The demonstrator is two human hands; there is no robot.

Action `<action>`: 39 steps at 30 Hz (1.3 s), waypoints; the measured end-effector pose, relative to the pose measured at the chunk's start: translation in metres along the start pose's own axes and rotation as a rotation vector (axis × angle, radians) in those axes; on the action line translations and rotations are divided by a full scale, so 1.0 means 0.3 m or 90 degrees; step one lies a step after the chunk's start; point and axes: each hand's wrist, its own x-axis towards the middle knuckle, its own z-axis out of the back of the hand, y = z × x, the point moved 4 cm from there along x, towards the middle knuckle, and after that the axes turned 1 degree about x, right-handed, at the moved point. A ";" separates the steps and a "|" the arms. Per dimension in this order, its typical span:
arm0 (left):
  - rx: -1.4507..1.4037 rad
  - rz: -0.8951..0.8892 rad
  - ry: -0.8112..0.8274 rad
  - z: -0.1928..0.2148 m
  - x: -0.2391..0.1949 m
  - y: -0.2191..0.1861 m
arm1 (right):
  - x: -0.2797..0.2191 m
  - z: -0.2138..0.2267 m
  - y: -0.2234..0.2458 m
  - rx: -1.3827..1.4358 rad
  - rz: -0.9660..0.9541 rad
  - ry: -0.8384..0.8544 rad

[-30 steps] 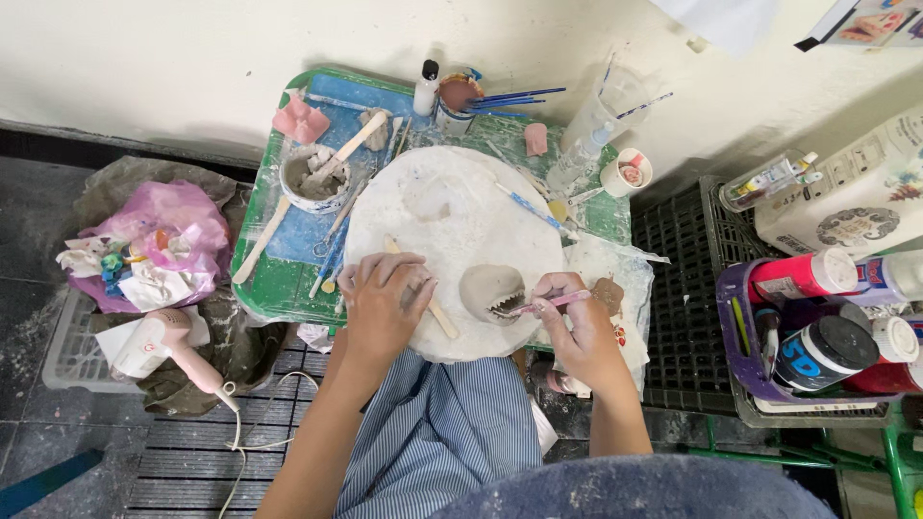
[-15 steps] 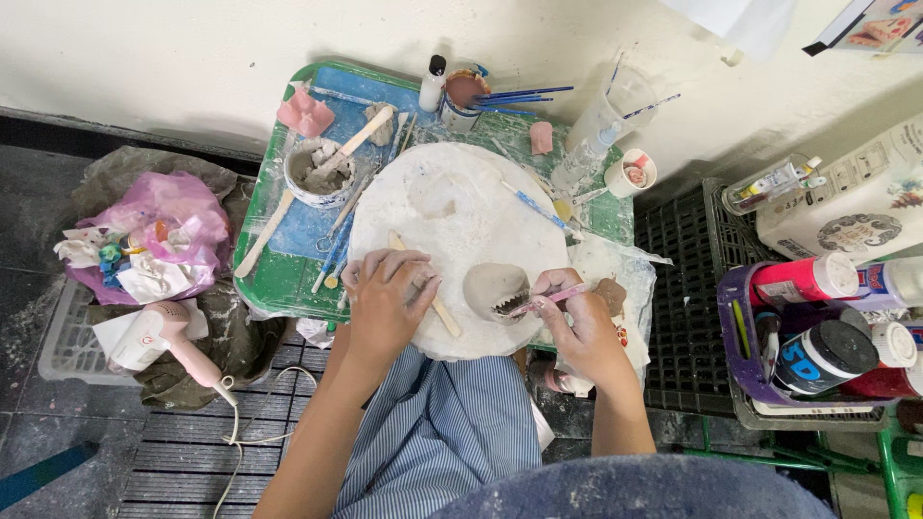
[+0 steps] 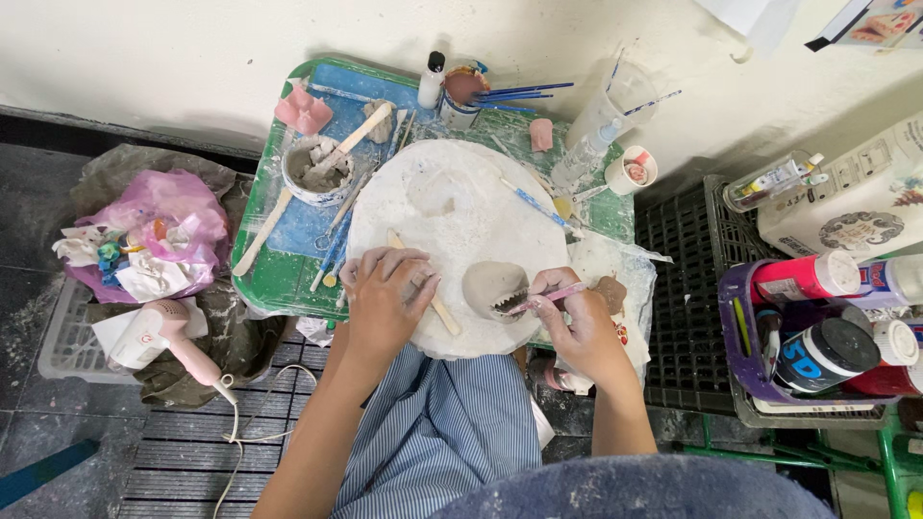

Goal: The person uses a brush to apply a white liquid to the interior and teeth of a clay shark sculpture. They rotate the sculpture on a turntable while refining the details and painting.

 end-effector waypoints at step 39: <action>-0.231 -0.181 0.021 0.010 -0.135 -0.130 | -0.356 -0.228 -0.202 0.226 0.075 -0.262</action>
